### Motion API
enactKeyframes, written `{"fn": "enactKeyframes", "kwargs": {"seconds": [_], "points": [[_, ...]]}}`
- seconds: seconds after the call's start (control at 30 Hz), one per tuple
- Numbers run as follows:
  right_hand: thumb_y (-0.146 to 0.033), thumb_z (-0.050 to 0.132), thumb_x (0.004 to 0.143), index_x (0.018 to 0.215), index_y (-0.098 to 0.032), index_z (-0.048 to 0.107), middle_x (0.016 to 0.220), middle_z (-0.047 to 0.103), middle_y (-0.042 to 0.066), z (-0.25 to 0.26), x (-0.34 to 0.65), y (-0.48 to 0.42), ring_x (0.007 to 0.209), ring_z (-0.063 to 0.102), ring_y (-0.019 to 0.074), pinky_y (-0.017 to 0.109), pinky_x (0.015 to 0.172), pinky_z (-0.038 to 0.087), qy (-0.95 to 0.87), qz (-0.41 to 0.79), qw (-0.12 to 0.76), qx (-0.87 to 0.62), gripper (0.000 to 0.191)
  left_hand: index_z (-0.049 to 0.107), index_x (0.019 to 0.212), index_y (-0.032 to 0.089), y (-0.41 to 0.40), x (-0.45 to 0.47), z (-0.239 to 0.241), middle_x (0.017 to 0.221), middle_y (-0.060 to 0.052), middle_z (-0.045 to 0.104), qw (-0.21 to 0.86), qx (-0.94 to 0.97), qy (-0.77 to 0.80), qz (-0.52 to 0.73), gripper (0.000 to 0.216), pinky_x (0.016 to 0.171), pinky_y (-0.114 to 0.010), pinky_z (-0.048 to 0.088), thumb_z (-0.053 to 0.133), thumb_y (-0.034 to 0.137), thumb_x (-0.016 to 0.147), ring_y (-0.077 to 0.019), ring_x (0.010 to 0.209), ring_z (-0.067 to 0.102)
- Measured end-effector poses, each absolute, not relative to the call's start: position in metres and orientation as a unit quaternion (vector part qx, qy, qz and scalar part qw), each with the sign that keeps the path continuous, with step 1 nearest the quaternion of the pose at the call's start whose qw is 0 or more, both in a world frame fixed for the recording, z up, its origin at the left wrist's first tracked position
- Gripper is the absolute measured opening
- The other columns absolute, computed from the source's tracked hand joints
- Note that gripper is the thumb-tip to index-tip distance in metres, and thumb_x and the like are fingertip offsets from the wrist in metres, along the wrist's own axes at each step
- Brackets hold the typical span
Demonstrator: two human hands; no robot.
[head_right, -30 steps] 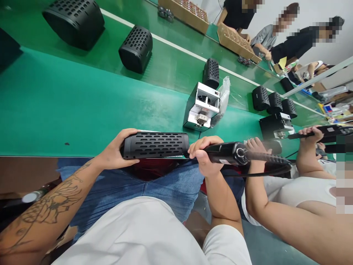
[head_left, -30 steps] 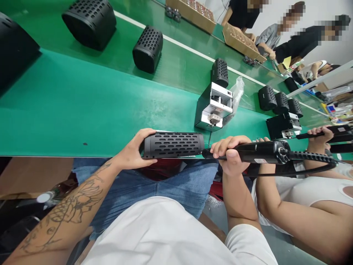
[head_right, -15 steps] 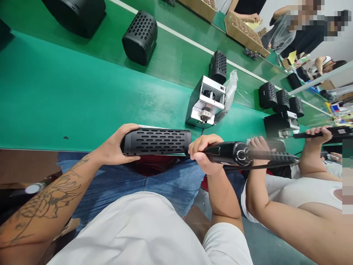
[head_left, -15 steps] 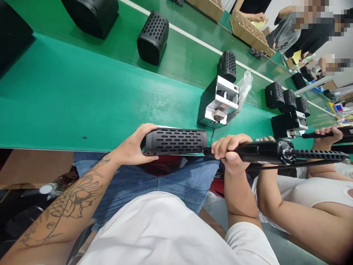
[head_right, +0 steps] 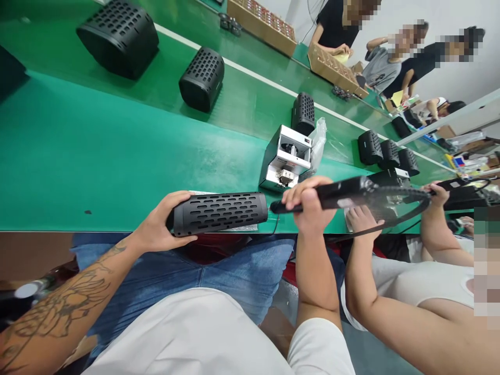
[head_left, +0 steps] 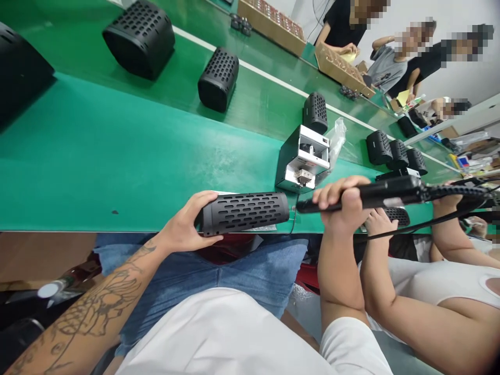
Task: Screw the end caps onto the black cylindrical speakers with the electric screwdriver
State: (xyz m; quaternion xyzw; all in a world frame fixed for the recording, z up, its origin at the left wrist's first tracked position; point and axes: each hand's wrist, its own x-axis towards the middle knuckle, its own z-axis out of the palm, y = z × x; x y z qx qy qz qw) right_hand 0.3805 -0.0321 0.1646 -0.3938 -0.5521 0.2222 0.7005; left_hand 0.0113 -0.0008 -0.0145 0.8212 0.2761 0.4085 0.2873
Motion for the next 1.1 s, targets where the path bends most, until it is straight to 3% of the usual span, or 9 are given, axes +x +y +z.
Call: {"fn": "enactKeyframes", "kwargs": {"seconds": [0.13,0.27,0.5,0.7,0.87,1.1], "points": [[-0.075,0.083,0.102,0.095,-0.032,0.059,0.062,0.058,-0.010,0.159,0.416,0.028,0.053,0.059,0.0135,0.034,0.060,0.056,-0.515,0.101,0.717,-0.459,0.050,0.042,0.183,0.033,-0.002,0.013,-0.015,0.172,-0.021,0.063,0.272,0.821,0.273,0.420,0.112,0.133,-0.071,0.059,0.103,0.042,0.089,-0.0458,0.160,0.065],[-0.081,0.087,0.095,0.091,-0.034,0.059,0.061,0.060,-0.009,0.140,0.429,0.048,0.053,0.060,0.0164,0.039,0.060,0.056,-0.526,0.102,0.680,-0.501,0.054,0.041,0.184,0.032,-0.003,0.013,-0.015,0.172,-0.021,0.063,0.266,0.824,0.276,0.418,0.111,0.133,-0.071,0.059,0.101,0.043,0.091,-0.0454,0.161,0.065],[-0.067,0.090,0.097,0.095,-0.031,0.060,0.062,0.058,-0.011,0.148,0.428,0.024,0.047,0.057,0.0162,0.037,0.055,0.056,-0.504,0.087,0.741,-0.435,0.047,0.040,0.185,0.034,-0.002,0.012,-0.015,0.172,-0.021,0.064,0.274,0.823,0.277,0.413,0.120,0.131,-0.070,0.061,0.105,0.040,0.085,-0.0470,0.160,0.066],[-0.076,0.086,0.097,0.094,-0.032,0.057,0.061,0.056,-0.011,0.138,0.432,0.043,0.045,0.058,0.0180,0.038,0.052,0.056,-0.519,0.058,0.721,-0.456,0.053,0.041,0.185,0.033,-0.001,0.012,-0.015,0.171,-0.022,0.064,0.266,0.825,0.284,0.409,0.116,0.130,-0.070,0.061,0.104,0.042,0.087,-0.0471,0.159,0.066],[-0.072,0.093,0.092,0.091,-0.031,0.059,0.059,0.060,-0.011,0.130,0.433,0.047,0.043,0.057,0.0165,0.037,0.051,0.057,-0.506,0.093,0.728,-0.453,0.053,0.041,0.184,0.033,-0.002,0.012,-0.012,0.173,-0.020,0.064,0.272,0.826,0.286,0.402,0.120,0.133,-0.070,0.060,0.106,0.040,0.084,-0.0476,0.160,0.066],[-0.068,0.094,0.095,0.093,-0.031,0.065,0.060,0.058,-0.011,0.169,0.394,-0.010,0.043,0.057,0.0158,0.034,0.050,0.058,-0.509,0.142,0.740,-0.416,0.047,0.038,0.184,0.032,-0.001,0.014,-0.008,0.172,-0.020,0.062,0.280,0.831,0.284,0.389,0.122,0.134,-0.069,0.060,0.106,0.039,0.083,-0.0476,0.161,0.065]]}}
